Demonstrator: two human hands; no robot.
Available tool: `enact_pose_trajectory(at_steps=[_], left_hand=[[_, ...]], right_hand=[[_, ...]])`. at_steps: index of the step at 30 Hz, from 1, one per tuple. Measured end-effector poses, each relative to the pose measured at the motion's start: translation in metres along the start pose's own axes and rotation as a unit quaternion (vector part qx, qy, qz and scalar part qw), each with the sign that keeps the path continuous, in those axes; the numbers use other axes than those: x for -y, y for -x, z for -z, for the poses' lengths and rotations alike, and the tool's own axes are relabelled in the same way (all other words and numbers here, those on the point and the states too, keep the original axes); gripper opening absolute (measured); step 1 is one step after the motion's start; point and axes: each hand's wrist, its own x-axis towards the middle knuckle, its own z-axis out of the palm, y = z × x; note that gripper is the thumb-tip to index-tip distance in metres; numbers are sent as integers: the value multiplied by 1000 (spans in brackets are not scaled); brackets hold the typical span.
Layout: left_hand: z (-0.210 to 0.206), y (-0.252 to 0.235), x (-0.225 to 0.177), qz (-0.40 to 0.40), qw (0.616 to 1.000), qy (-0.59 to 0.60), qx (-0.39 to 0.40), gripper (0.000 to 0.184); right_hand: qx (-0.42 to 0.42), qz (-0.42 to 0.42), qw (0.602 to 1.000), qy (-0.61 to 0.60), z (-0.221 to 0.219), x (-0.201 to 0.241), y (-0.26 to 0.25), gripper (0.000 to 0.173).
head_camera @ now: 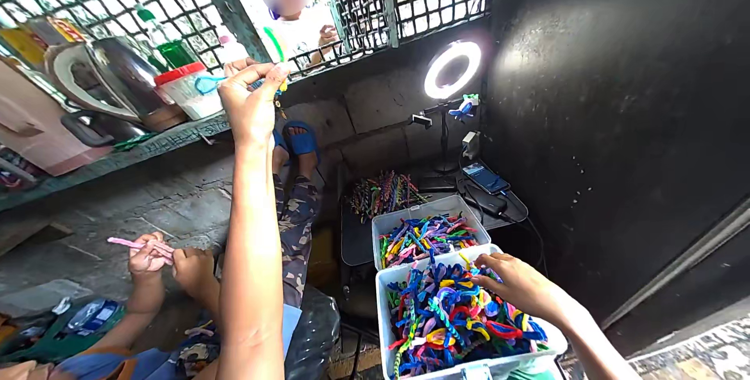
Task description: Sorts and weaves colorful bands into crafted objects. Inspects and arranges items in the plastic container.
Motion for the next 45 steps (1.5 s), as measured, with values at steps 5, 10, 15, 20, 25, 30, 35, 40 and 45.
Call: enact_pose_trajectory(at_steps=[5, 10, 15, 20, 25, 30, 35, 40, 45], left_hand=[[-9, 15, -10, -87, 982, -166, -25, 24], [-22, 29, -23, -115, 961, -249, -25, 26], [-27, 40, -16, -111, 962, -249, 6, 31], [-35, 81, -14, -79, 965, -200, 151, 31], [-66, 170, -16, -95, 940, -117, 307, 20], [-102, 255, -4, -70, 892, -23, 446, 15], [-120, 311, 16, -64, 750, 27, 658, 20], [-104, 326, 19, -55, 704, -29, 707, 17], [-93, 334, 30, -56, 755, 11, 654, 17]], right_hand=[[28, -79, 995, 51, -9, 6, -5, 48], [93, -115, 984, 98, -23, 18, -7, 50], [113, -93, 986, 84, -27, 22, -8, 42], [156, 2, 986, 67, -24, 31, 2, 36], [206, 47, 972, 105, -46, 85, 30, 32], [203, 39, 967, 151, -64, 103, 35, 28], [186, 105, 971, 106, -44, 73, 42, 28], [-21, 47, 996, 78, -18, 19, 27, 14], [-1, -67, 990, 121, -32, 2, -14, 19]])
